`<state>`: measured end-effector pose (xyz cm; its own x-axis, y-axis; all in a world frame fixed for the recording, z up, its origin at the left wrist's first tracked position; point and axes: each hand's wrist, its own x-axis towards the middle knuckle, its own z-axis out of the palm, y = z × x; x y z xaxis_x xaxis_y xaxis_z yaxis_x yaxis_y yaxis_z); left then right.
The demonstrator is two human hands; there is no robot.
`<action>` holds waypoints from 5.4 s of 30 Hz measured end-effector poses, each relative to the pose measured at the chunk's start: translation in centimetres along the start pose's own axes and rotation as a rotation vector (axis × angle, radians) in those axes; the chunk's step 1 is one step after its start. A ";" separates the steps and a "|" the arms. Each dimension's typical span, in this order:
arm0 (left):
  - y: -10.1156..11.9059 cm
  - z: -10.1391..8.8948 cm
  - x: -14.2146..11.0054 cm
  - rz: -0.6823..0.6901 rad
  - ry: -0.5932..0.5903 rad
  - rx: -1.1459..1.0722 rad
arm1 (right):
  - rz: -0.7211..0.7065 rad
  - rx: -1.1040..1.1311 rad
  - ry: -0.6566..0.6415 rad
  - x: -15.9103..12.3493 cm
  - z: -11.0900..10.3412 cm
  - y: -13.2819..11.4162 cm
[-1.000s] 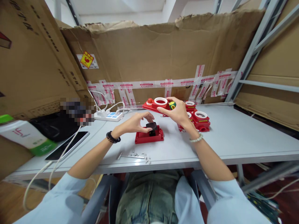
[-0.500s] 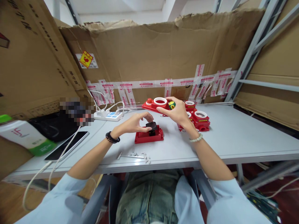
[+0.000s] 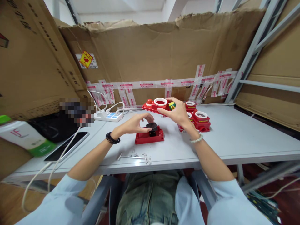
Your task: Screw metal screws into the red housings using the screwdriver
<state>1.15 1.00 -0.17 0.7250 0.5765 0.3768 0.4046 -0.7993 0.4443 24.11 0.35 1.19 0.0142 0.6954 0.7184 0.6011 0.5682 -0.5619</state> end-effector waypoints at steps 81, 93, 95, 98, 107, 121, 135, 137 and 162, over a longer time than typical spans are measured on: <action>-0.9 2.0 -2.3 -0.109 -0.029 -0.009 | -0.145 -0.069 -0.803 -1.5 0.6 -0.9; -1.3 2.0 -1.8 -0.143 -0.112 0.030 | -0.158 -0.060 -0.829 -1.4 0.6 -0.7; -1.3 2.1 -1.8 -0.141 -0.109 0.031 | -0.144 -0.056 -0.846 -1.3 0.4 -0.7; -1.1 2.3 -1.9 -0.151 -0.093 0.035 | -0.131 -0.052 -0.877 -1.1 0.3 -0.6; -1.0 2.7 -2.0 -0.199 -0.086 0.051 | -0.113 -0.034 -0.858 -1.1 0.3 -0.3; -1.2 2.2 -2.1 -0.208 -0.109 0.087 | -0.097 -0.090 -0.853 -0.7 1.2 -0.6; -0.6 2.5 -1.9 -0.210 -0.114 0.148 | -0.112 -0.044 -0.860 -0.7 1.4 0.2; -0.8 2.7 -1.9 -0.191 -0.101 0.090 | -0.107 -0.039 -0.859 -0.7 1.3 0.3; -1.1 2.6 -1.6 -0.178 -0.115 0.089 | 0.023 -0.215 -0.962 -0.7 0.0 0.1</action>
<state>0.96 0.49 -3.39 0.6944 0.6908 0.2015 0.5758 -0.7013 0.4203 24.12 -0.07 0.61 -0.5707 0.8211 0.0148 0.7430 0.5239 -0.4165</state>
